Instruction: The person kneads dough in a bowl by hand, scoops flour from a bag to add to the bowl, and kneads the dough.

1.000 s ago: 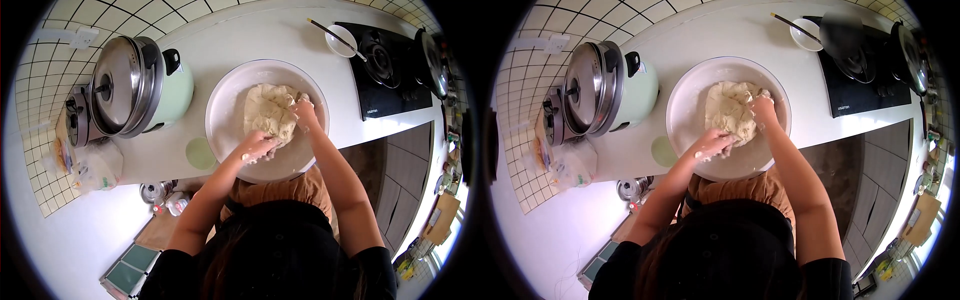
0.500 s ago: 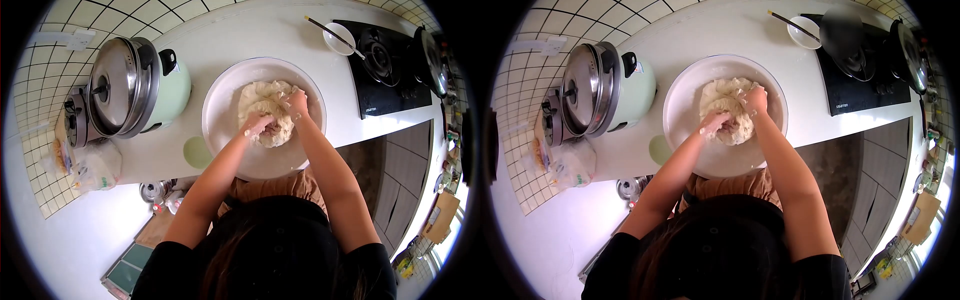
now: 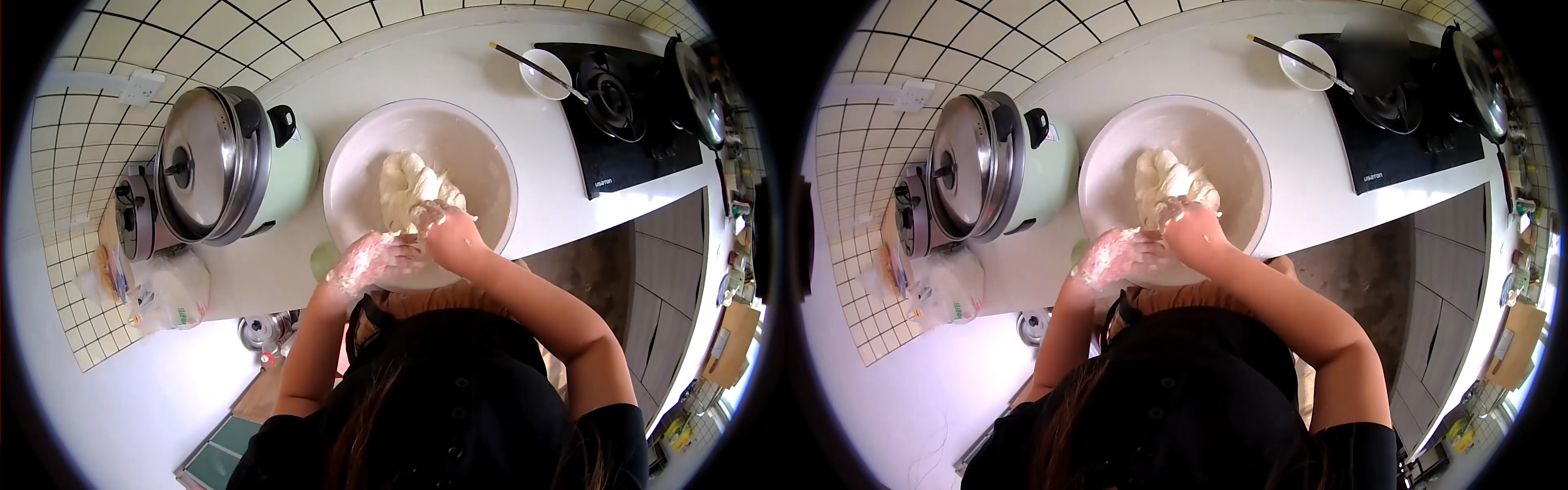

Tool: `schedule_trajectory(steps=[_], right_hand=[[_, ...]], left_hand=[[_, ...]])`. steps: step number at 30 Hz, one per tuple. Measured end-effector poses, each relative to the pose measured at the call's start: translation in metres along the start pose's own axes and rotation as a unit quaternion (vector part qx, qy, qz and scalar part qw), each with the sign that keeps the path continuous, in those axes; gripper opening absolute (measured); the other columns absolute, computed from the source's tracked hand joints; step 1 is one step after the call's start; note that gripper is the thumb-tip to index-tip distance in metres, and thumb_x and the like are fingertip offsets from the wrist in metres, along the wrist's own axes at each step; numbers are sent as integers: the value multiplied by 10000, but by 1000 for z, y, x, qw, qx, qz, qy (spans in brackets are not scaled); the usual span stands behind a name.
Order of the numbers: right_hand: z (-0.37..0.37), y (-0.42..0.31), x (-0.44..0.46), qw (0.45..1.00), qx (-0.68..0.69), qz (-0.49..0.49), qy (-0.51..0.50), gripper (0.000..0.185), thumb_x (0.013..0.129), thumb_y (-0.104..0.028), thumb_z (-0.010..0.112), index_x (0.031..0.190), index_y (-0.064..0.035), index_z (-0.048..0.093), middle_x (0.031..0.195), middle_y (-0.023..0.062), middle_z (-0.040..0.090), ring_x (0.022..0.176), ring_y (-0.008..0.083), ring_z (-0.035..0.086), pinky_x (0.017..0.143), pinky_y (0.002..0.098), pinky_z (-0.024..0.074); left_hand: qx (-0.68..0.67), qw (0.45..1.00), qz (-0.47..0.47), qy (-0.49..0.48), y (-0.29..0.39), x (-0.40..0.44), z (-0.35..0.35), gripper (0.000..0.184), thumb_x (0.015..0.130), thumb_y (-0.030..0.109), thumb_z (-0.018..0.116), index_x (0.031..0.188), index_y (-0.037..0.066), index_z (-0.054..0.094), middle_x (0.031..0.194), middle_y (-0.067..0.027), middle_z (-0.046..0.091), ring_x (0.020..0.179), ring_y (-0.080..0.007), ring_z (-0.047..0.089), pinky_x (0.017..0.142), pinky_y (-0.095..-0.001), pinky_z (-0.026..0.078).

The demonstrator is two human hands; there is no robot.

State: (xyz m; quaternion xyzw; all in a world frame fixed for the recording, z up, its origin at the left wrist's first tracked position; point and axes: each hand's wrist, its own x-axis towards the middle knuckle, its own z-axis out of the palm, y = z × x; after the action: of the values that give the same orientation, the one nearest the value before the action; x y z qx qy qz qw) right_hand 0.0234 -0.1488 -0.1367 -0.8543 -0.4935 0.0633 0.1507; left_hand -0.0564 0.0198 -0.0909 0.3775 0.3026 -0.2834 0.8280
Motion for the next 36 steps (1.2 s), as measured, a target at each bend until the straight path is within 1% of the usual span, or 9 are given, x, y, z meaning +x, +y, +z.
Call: schedule_trajectory(steps=[4,10,11,14,17,20,23,30,36], right_hand=[[6,-27,12,998,-7,-42,-38,235,718,-119,573,905,16,622,965,160,607,926,292,569,793,387,475],[54,-48,14,985,-30,-114,-125,279,802,-130,498,957,69,618,996,228,585,1021,417,512,960,557,356],[48,-50,18,975,40,-72,-205,315,828,-115,463,1034,86,591,1062,231,573,1103,438,471,1031,561,275],[61,-50,-10,993,-104,-52,-20,357,749,-143,552,1046,50,591,1122,191,560,1126,346,473,1038,519,305],[22,-17,-19,977,-22,-162,-137,392,809,-202,506,1082,76,552,1079,214,592,1080,369,525,995,439,368],[-18,6,-21,929,247,55,-271,388,810,-247,514,1058,47,562,943,220,628,921,353,601,836,395,471],[-51,13,-12,897,287,160,-296,345,858,-242,531,1102,-1,568,1056,219,597,949,341,592,843,379,470],[-53,29,16,957,129,235,-108,337,798,-322,578,936,-21,636,757,190,630,737,352,612,674,405,504],[13,23,53,902,186,251,-297,255,720,-220,645,816,16,659,811,188,648,795,327,637,678,384,513]], left_hand=[[231,966,61,102,24,-14,-30,191,884,225,507,841,45,555,757,3,568,677,-95,557,556,-214,408],[185,981,0,57,41,44,-7,208,847,232,550,697,105,484,617,52,424,517,-44,369,457,-196,286],[195,979,-27,46,39,60,-2,215,831,235,564,681,102,486,611,50,431,504,-47,374,455,-197,289],[247,959,-58,129,22,104,-19,262,792,247,593,628,56,520,560,-5,467,480,-111,415,440,-267,328],[305,939,36,157,-3,123,-50,310,775,253,577,609,-6,536,539,-61,507,480,-154,476,463,-319,385],[353,896,113,245,-24,111,-42,356,788,286,557,659,-45,577,568,-115,564,523,-189,555,506,-349,434],[417,866,127,244,-47,109,-53,362,815,329,535,726,-11,620,585,-126,592,537,-216,593,525,-366,462],[391,904,43,166,-47,64,-38,323,827,335,533,813,18,592,586,-85,550,510,-217,543,541,-373,465],[399,907,83,103,-57,81,-62,285,777,307,586,813,26,611,623,-92,583,574,-208,579,565,-355,465]])
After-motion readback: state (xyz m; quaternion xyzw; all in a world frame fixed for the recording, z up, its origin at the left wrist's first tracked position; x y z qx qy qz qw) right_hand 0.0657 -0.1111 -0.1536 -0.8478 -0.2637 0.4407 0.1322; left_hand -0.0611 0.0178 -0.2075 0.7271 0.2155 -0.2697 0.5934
